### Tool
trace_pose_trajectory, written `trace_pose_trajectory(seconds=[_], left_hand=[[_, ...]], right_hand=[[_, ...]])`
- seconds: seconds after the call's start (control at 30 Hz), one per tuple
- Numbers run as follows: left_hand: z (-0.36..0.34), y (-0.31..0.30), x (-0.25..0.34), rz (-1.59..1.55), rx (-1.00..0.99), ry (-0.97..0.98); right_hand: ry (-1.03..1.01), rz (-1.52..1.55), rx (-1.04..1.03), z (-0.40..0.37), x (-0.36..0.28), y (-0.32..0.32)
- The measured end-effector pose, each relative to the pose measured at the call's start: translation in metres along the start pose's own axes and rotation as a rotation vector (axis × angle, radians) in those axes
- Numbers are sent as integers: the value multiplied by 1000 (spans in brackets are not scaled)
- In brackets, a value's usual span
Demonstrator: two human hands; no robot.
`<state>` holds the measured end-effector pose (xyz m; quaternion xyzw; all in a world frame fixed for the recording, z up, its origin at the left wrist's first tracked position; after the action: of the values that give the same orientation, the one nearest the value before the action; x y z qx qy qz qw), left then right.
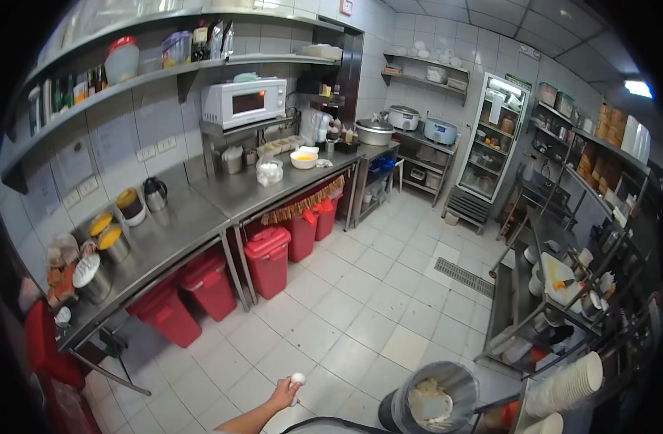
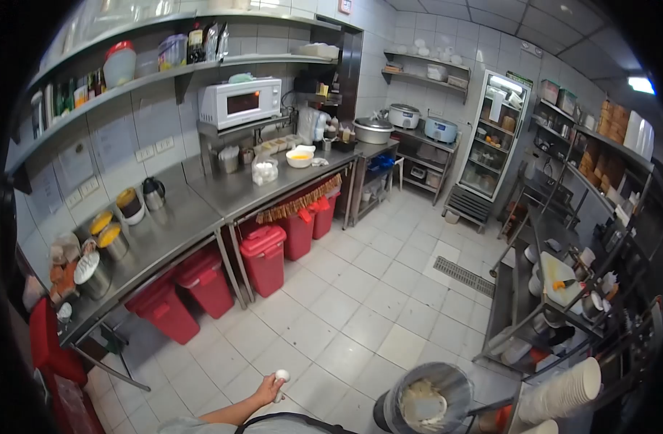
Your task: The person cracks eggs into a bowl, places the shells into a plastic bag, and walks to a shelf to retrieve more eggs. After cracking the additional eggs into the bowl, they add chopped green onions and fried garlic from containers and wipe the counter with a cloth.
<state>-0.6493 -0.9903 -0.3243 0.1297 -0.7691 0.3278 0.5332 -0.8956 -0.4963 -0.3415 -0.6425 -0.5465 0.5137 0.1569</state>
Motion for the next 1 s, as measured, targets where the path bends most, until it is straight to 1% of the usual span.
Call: trace_pose_trajectory(seconds=[0.03, 0.07, 0.1, 0.13, 0.17, 0.2, 0.23, 0.27, 0.33, 0.37, 0.43, 0.5, 0.53, 0.57, 0.6, 0.67, 0.73, 0.77, 0.83, 0.9, 0.93, 1.0], left_hand=[[2, -2, 5, -39, -5, -7], [-1, -8, 11, -73, 52, -43], [-4, -17, 32, -113, 109, -75], [0, -22, 45, -157, 165, -107], [5, -26, 37, -134, 192, -116], [7, -34, 20, -115, 218, -124], [18, -36, 11, -97, 245, -130], [27, -34, 15, -162, 259, -164], [25, -42, 58, -287, 283, -219], [29, -45, 86, 4, 394, -153], [73, -41, 55, 107, 312, -100], [134, -24, 61, 70, 334, 90], [173, -15, 61, 106, 333, 173], [191, -13, 107, 139, 189, 182], [215, -13, 157, 170, 41, 190], [274, 3, 202, 264, -111, 282], [319, 19, 263, 370, -332, 232], [337, 29, 285, 400, -395, 293], [381, 41, 324, 477, -507, 429], [420, 49, 353, 568, -556, 471], [433, 56, 360, 602, -586, 482], [460, 64, 372, 572, -561, 460]], right_hand=[[-125, -24, 37, 46, -25, -9], [-221, -45, 57, 91, -52, -15], [-305, -46, -47, 154, -91, -18], [-425, 1, 25, 159, -178, -55], [-522, 19, 45, 192, -233, -64], [-647, 68, 39, 203, -296, -80], [-717, 281, -15, 206, -347, -90], [-744, 277, -106, 211, -393, -93], [-807, 268, -283, 206, -464, -98], [-838, 265, -375, 204, -488, -95], [-804, 366, -701, 231, -493, -51], [-388, 480, -970, 242, -482, -25], [-275, 553, -1030, 244, -479, -23], [-147, 632, -1093, 246, -477, -20], [-84, 730, -1146, 258, -482, -22], [61, 922, -1245, 281, -482, -34], [133, 1024, -1150, 302, -498, -67], [161, 1074, -1104, 315, -506, -81], [162, 1155, -1125, 353, -509, -98], [187, 1213, -1136, 393, -500, -99], [24, 1148, -1081, 412, -506, -102], [-12, 1164, -1086, 446, -509, -114]])
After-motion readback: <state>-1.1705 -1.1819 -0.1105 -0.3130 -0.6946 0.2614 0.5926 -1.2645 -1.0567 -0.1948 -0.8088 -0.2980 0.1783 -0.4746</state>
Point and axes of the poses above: each hand's wrist, its own z-axis towards the middle knuckle, its own y-axis out of the palm, x = y × z, the point moved 5 cm from there along z, towards the middle knuckle, and after that the axes turned 1 degree about -y, right-handed, at the moved point
